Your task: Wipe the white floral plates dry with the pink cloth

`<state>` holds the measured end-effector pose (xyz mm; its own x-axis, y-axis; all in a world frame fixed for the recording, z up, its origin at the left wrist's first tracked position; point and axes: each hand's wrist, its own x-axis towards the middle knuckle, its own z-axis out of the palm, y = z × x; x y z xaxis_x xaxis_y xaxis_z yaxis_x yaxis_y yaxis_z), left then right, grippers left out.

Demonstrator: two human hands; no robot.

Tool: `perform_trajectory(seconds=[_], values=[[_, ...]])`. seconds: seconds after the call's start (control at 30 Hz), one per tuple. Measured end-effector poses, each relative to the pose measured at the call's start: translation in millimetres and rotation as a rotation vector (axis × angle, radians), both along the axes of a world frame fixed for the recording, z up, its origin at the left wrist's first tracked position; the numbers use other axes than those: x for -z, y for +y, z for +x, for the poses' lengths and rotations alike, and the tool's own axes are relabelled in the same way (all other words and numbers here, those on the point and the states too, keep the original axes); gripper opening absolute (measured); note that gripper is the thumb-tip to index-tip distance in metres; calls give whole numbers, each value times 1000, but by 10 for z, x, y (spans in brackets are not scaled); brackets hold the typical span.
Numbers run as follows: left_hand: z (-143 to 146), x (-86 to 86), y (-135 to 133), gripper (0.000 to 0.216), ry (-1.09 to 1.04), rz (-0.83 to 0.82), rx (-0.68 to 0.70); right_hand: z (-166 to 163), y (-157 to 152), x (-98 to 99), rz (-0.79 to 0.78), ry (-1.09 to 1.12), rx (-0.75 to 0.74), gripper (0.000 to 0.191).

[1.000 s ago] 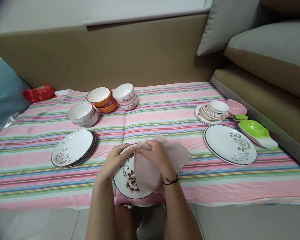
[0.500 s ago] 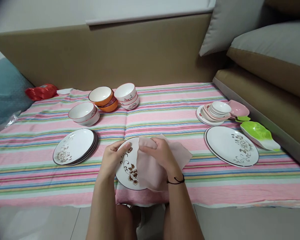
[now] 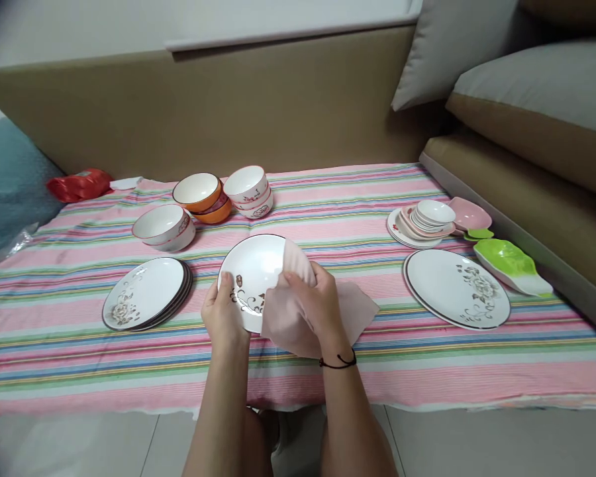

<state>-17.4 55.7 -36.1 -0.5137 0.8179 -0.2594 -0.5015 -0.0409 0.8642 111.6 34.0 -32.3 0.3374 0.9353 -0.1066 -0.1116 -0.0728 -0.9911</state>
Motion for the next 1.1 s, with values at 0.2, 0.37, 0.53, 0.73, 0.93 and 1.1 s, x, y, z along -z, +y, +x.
perform_trajectory(seconds=[0.2,0.37,0.53,0.73,0.93,1.1], values=[[50,0,-1,35,-19,15,-97,-32,-12,66,17,-121,-43,37],[64,0,10,35,-30,37,-109,-47,-9,92,0,-166,-77,50],[47,24,17,37,15,57,-100,-73,5,134,27,-141,-83,61],[13,-24,29,34,31,43,11,-65,-7,149,41,-163,-55,57],[6,-44,25,36,71,45,76,-67,1,205,9,-128,-10,55],[-23,-34,42,39,98,65,107,-35,8,130,0,-51,35,44]])
